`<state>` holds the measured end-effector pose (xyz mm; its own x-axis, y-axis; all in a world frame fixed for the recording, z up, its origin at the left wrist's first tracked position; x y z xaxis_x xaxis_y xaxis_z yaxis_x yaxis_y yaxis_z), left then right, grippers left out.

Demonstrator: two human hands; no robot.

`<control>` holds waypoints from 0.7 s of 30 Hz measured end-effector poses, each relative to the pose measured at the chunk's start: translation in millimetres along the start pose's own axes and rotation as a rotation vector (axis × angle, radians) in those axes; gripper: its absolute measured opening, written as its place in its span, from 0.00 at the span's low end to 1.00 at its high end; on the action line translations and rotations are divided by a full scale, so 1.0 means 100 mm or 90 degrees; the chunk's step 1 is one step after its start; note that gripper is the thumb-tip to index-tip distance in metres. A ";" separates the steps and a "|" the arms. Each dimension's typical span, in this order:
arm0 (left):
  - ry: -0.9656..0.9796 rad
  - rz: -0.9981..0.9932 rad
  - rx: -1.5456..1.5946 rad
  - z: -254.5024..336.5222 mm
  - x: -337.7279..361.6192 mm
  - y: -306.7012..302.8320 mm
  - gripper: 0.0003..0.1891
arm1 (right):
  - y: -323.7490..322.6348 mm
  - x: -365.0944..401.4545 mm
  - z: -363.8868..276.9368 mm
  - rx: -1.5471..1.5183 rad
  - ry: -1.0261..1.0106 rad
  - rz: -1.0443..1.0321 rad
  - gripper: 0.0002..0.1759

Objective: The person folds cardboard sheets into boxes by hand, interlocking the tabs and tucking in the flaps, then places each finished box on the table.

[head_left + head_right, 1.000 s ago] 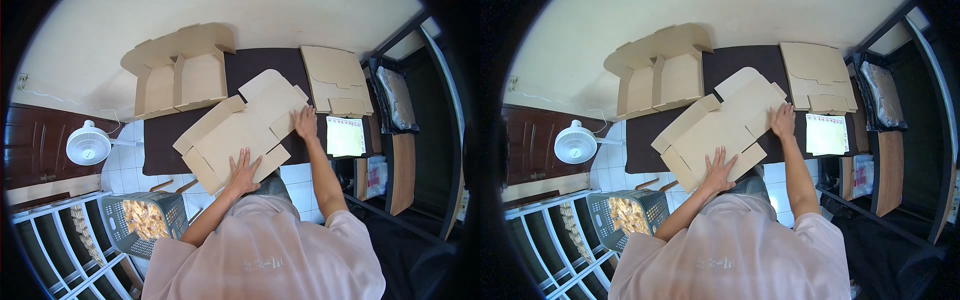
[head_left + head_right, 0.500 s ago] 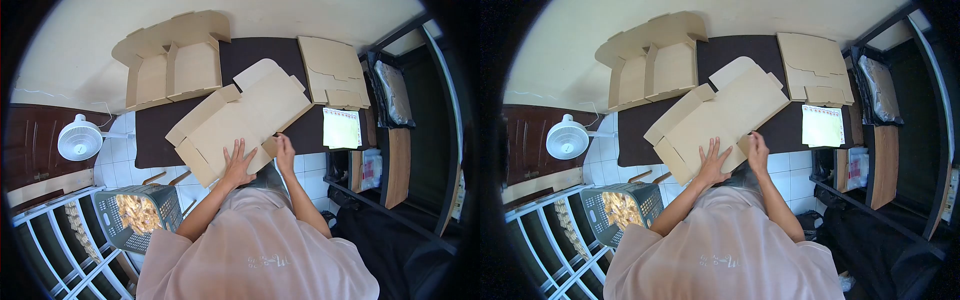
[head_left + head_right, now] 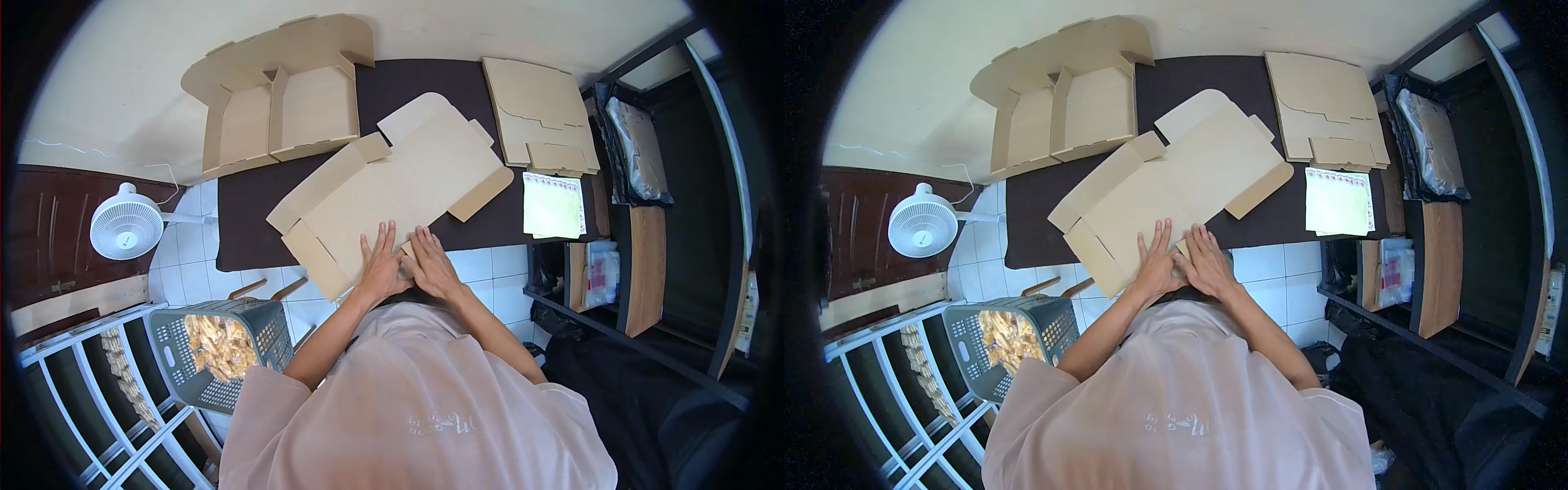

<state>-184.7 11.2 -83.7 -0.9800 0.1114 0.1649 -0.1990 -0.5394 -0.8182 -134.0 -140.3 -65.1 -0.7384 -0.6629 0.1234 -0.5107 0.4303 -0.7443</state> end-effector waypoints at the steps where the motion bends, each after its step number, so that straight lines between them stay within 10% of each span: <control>1: 0.006 -0.004 0.005 -0.02 -0.01 -0.01 0.46 | 0.01 0.00 -0.01 0.010 -0.008 0.006 0.36; 10: 0.047 -0.030 0.102 -0.36 -0.12 -0.34 0.31 | -0.60 0.39 0.39 -0.341 0.315 0.199 0.23; 16: 0.028 -0.092 0.308 -0.73 -0.49 -0.55 0.23 | -0.30 0.23 0.18 -0.135 0.181 0.236 0.12; 21: 0.003 -0.089 0.050 -0.71 -0.65 -0.81 0.26 | 0.05 -0.18 -0.09 0.063 -0.009 0.180 0.29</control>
<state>-104.8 107.4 -67.1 -0.9426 0.1935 0.2721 -0.3336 -0.5817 -0.7419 -127.2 -121.3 -65.1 -0.8384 -0.5346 -0.1064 -0.2401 0.5374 -0.8084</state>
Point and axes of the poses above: each hand's wrist, its own x-axis away from the middle knuckle, its own y-axis out of the palm, z = x × y, the point moved 2 cm from there along -x, towards the middle knuckle
